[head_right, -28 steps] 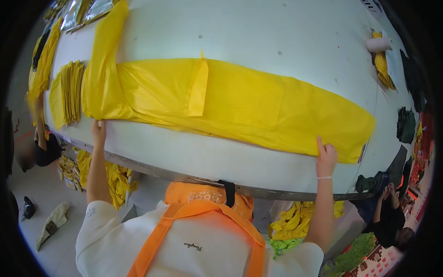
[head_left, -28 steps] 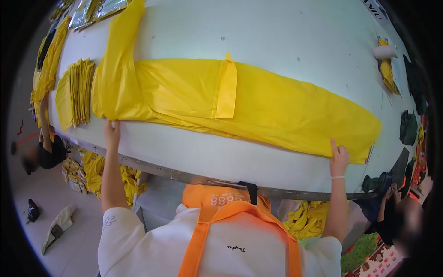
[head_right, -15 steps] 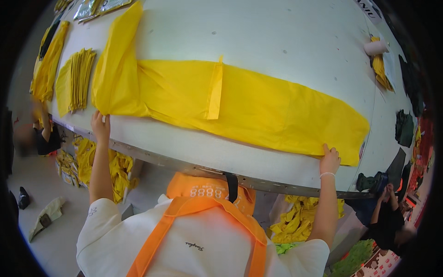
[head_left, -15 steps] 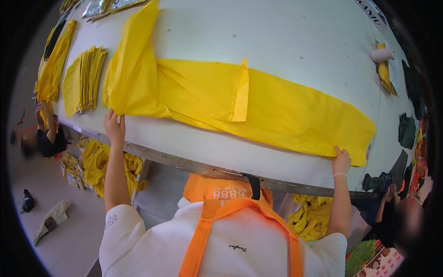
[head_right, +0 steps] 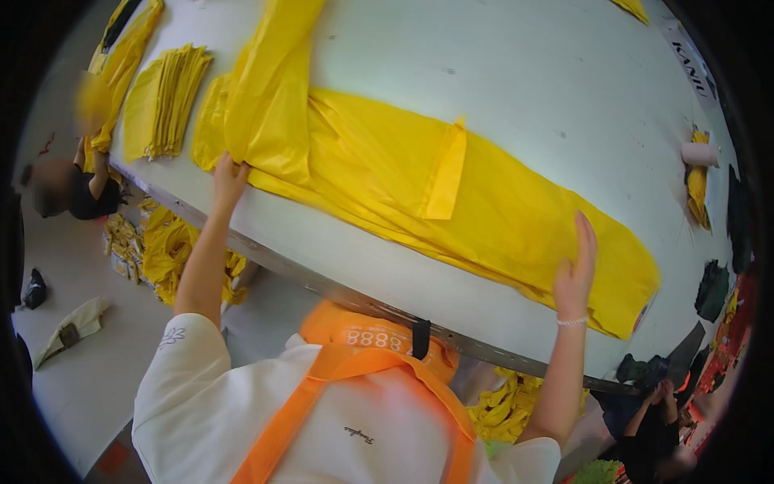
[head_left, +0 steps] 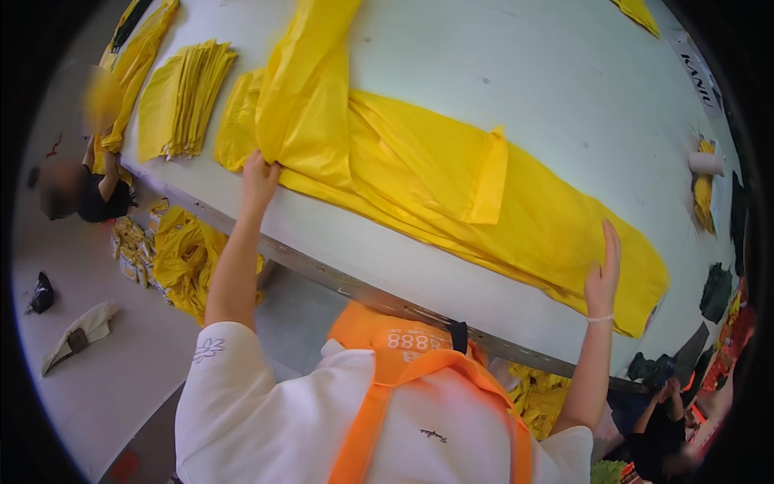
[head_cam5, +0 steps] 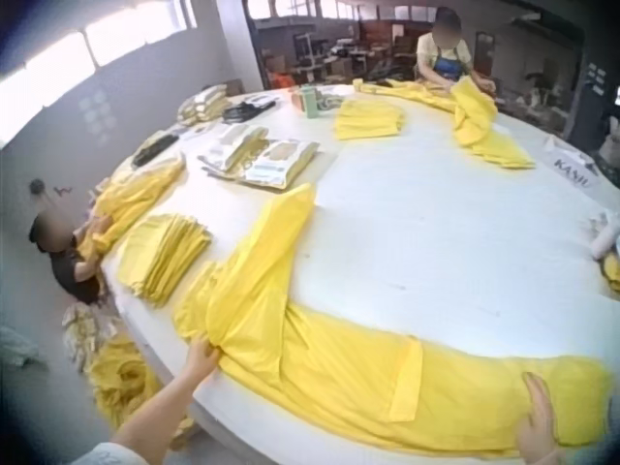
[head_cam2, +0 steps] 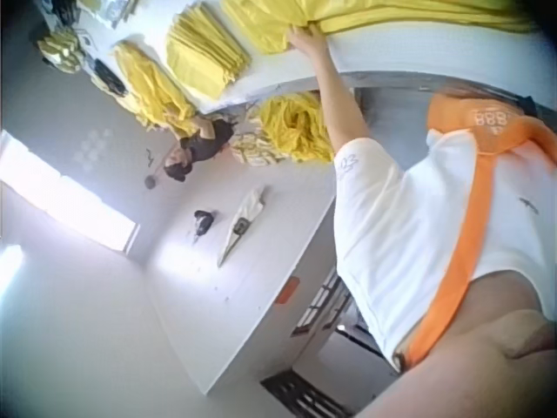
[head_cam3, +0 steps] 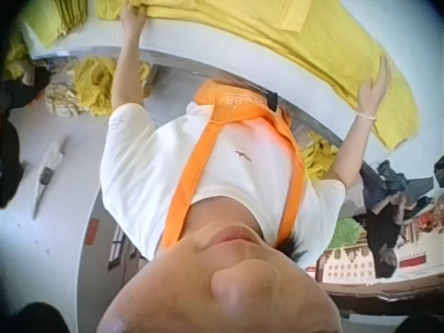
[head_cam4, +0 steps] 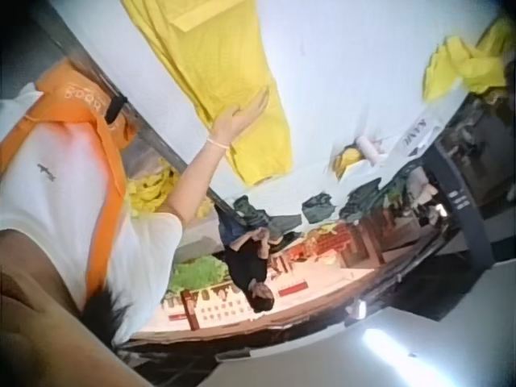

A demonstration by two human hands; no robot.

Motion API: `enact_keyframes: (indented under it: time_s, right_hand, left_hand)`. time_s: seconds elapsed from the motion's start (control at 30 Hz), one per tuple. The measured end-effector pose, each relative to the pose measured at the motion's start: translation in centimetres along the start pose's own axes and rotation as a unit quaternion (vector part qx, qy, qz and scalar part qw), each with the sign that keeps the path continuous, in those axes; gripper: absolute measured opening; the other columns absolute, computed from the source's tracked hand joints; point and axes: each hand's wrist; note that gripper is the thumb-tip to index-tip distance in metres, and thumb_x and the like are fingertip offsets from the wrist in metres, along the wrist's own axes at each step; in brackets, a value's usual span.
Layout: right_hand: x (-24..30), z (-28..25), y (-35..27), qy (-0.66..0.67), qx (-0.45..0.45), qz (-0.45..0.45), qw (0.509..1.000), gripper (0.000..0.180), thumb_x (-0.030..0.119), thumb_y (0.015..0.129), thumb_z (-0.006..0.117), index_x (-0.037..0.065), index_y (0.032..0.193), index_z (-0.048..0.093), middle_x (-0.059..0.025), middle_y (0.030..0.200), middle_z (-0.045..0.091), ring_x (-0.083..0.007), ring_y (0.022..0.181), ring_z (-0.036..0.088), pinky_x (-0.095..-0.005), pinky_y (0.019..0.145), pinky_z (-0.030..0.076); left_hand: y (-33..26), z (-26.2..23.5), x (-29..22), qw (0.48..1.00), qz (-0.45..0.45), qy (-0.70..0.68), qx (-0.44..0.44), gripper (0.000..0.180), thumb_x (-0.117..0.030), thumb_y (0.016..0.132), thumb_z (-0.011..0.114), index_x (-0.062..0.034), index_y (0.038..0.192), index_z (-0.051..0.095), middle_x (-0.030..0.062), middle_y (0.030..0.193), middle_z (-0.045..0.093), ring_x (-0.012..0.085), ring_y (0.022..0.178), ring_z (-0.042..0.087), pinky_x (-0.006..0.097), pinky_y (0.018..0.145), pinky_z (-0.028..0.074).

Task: The person folds a yellow raincoat on a table, smooths it, and places it into a plastic bag. They then pick up another yellow raincoat, cut a tag from it with scissors, and begin folding it.

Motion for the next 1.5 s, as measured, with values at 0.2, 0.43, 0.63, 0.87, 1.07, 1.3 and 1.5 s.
enact_keyframes:
  time_s: [0.2,0.43,0.63,0.87,1.07,1.3,1.5]
  right_hand:
    - [10.4,13.3,13.0,-0.128,0.071,-0.153,0.977,0.024,0.017,0.090,0.049,0.008,0.108,0.061,-0.0127,0.112,0.059,-0.0294,0.111,0.049,-0.0396,0.102,0.033]
    - [3.6,15.5,14.3,-0.253,0.326,-0.105,0.905,0.026,0.028,0.091,0.047,0.008,0.090,0.064,-0.0092,0.089,0.065,-0.0265,0.093,0.056,-0.0421,0.086,0.040]
    - [8.5,15.5,20.9,-0.147,0.512,0.017,0.846,0.022,0.022,0.088,0.052,0.003,0.091,0.063,-0.0107,0.089,0.064,-0.0231,0.081,0.058,-0.0329,0.074,0.046]
    - [23.1,27.9,29.8,0.027,0.187,-0.186,0.964,0.035,0.018,0.090,0.049,0.004,0.122,0.051,-0.0175,0.119,0.055,-0.0293,0.107,0.054,-0.0363,0.091,0.043]
    - [28.9,35.6,46.2,0.044,-0.125,-0.226,0.965,0.049,0.030,0.086,0.054,0.003,0.127,0.048,-0.0210,0.132,0.046,-0.0344,0.118,0.047,-0.0386,0.098,0.038]
    - [26.5,27.3,40.7,-0.131,0.155,-0.145,0.968,0.035,0.037,0.079,0.062,0.005,0.091,0.068,-0.0137,0.082,0.067,-0.0271,0.077,0.063,-0.0362,0.071,0.048]
    - [7.9,-8.5,23.8,0.136,-0.067,-0.176,0.973,0.044,0.016,0.093,0.043,-0.001,0.133,0.042,-0.0152,0.132,0.049,-0.0248,0.123,0.044,-0.0361,0.106,0.031]
  left_hand:
    - [-1.1,-2.0,0.4,0.998,-0.041,-0.009,0.044,0.026,0.000,0.074,0.061,0.0005,0.100,0.058,0.0158,0.102,0.058,0.0356,0.097,0.053,0.039,0.082,0.043]
    - [-5.5,-4.2,2.1,0.995,-0.075,-0.036,0.050,0.027,-0.003,0.073,0.065,-0.0018,0.100,0.060,0.0133,0.109,0.057,0.0335,0.102,0.052,0.037,0.087,0.043]
    - [-7.3,-4.0,2.9,0.995,-0.076,-0.054,0.042,0.031,-0.002,0.069,0.066,-0.0009,0.100,0.060,0.0144,0.110,0.057,0.0342,0.103,0.052,0.039,0.088,0.043]
    - [-7.5,-3.9,2.3,0.995,-0.089,-0.048,-0.002,0.034,0.000,0.066,0.064,0.0000,0.099,0.057,0.0167,0.110,0.055,0.0373,0.102,0.051,0.042,0.089,0.041]
    - [-6.9,-3.7,2.9,0.997,-0.059,-0.050,-0.003,0.029,-0.002,0.067,0.064,-0.0011,0.095,0.056,0.0160,0.107,0.055,0.0363,0.099,0.052,0.042,0.085,0.042]
    - [-7.2,-4.1,2.6,0.995,-0.084,-0.049,0.005,0.028,0.001,0.067,0.061,-0.0010,0.094,0.056,0.0154,0.110,0.056,0.0358,0.100,0.053,0.041,0.084,0.043]
    - [-4.1,-8.5,-0.5,0.984,0.053,-0.131,-0.107,0.025,-0.002,0.068,0.061,-0.0037,0.093,0.056,0.0164,0.120,0.055,0.0359,0.106,0.054,0.041,0.088,0.045]
Point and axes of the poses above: each hand's wrist, its own y-axis towards the middle knuckle, its own z-axis out of the palm, x = y × z
